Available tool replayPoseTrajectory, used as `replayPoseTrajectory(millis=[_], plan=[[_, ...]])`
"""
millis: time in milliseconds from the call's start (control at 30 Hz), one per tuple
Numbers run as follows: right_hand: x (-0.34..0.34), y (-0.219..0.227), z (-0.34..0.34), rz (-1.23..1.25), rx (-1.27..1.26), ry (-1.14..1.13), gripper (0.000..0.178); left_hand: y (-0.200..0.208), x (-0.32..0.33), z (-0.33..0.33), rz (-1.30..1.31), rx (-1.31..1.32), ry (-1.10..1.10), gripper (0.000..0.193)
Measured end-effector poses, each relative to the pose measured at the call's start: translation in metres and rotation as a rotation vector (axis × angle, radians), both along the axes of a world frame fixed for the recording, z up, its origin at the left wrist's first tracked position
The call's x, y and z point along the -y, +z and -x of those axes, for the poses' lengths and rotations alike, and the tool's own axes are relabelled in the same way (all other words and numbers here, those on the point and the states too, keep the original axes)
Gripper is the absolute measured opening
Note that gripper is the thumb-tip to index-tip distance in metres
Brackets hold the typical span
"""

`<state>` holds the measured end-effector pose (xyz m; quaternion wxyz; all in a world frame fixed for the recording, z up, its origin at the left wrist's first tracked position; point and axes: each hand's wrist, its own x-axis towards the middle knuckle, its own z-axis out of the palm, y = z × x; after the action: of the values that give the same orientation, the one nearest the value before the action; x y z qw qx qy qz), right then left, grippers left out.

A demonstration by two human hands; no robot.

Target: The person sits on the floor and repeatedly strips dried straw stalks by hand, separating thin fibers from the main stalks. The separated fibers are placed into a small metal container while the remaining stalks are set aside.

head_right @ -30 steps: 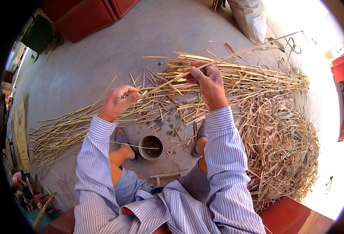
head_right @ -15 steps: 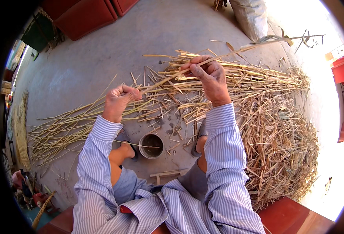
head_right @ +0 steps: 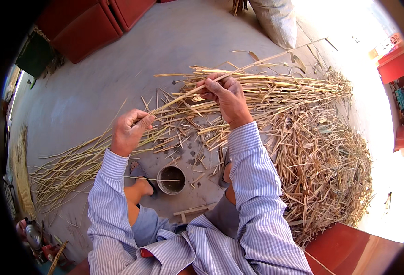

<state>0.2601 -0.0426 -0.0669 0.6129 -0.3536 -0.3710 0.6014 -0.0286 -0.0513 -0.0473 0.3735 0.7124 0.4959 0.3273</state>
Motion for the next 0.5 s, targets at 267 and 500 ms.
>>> replayPoseTrajectory(millis=[267, 500], plan=[[0.001, 0.006, 0.018, -0.075, -0.057, 0.035, 0.01, 0.02, -0.022, 0.045, -0.327, 0.025, 0.356, 0.038], [0.006, -0.006, 0.07, -0.047, 0.037, 0.16, 0.013, -0.006, -0.007, -0.013, -0.554, -0.341, -0.043, 0.037]])
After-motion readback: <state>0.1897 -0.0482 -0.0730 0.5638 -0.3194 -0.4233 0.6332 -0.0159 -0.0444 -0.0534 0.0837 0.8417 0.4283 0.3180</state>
